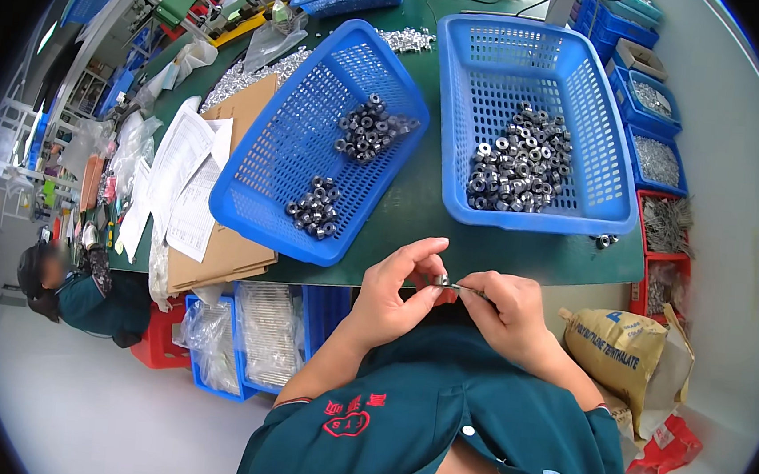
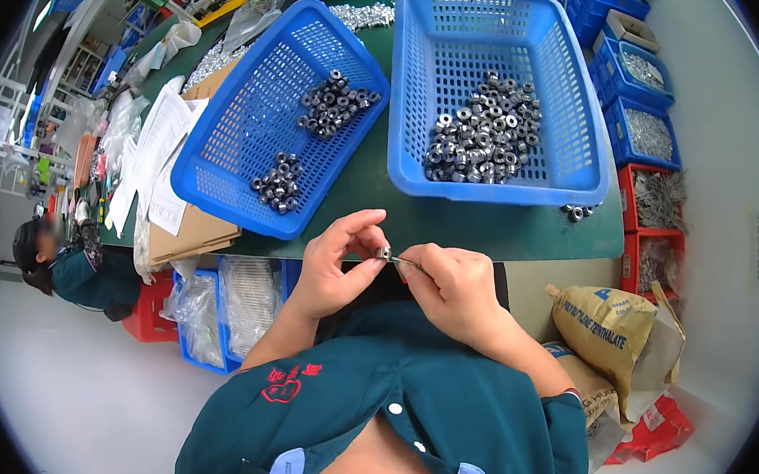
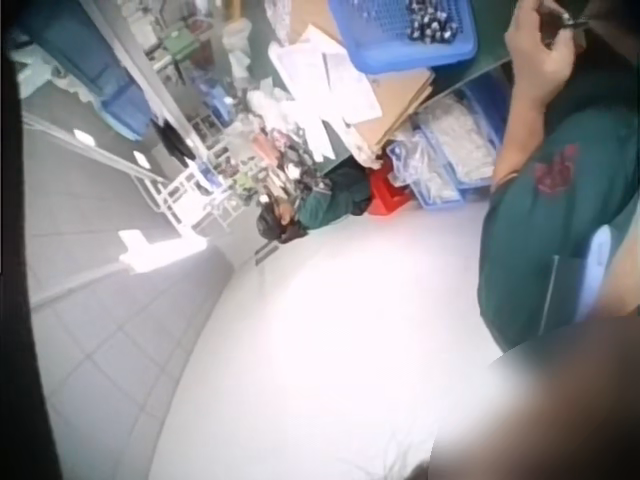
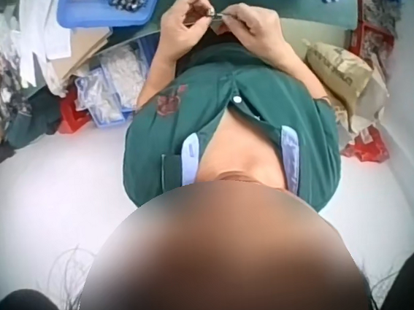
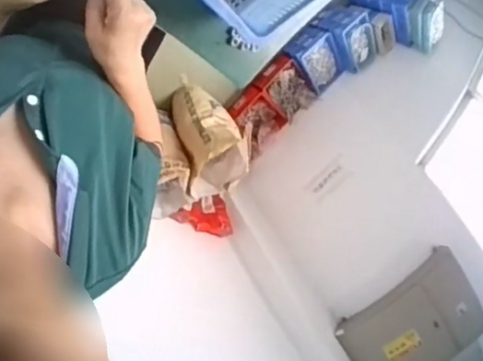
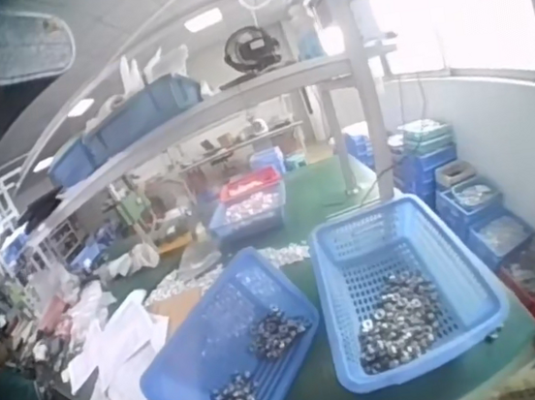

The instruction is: The recorder uses a small manual tool to insert and adjust red plastic components within circular metal parts on a factory workbench.

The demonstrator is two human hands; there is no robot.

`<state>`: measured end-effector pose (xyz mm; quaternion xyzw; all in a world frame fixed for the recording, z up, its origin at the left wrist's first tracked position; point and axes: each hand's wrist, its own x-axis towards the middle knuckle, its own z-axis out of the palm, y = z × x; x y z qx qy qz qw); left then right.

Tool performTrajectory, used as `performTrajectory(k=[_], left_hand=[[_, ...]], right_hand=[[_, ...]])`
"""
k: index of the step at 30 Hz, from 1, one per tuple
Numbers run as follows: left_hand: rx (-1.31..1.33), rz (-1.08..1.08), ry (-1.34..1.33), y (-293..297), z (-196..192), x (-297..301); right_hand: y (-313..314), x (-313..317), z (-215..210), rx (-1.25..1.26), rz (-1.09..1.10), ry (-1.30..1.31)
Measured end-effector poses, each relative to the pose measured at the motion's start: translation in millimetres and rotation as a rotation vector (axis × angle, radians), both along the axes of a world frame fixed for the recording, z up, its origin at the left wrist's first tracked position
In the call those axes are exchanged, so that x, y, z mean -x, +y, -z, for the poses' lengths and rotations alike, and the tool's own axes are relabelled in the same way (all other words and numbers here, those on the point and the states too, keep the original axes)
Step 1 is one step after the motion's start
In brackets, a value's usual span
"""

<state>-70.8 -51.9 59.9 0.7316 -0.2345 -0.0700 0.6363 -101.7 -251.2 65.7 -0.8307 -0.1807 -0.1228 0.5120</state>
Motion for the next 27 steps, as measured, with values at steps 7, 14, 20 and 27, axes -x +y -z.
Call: performTrajectory(k=[7, 14, 20, 27], left_hand=[[-0.158, 0.023, -0.275, -10.4, -5.8, -3.0], [-0.322, 0.074, -0.607, -31.9, -36.9, -28.5], [-0.284, 0.073, -0.783, -72.7, -56.7, -96.3], [-0.74, 0.295, -0.663, -146.5, -14.0, -151.8]], right_hand=[[-4.5, -3.2, -0.4, 0.265, 0.004, -0.206], [-18.3, -7.2, -14.5, 0.272, 0.081, -0.243], [-31.1, -0.8, -3.3, 0.039, 0.233, -0.153], [-32.4, 21.4, 6.7, 0.014, 0.188, 0.116]])
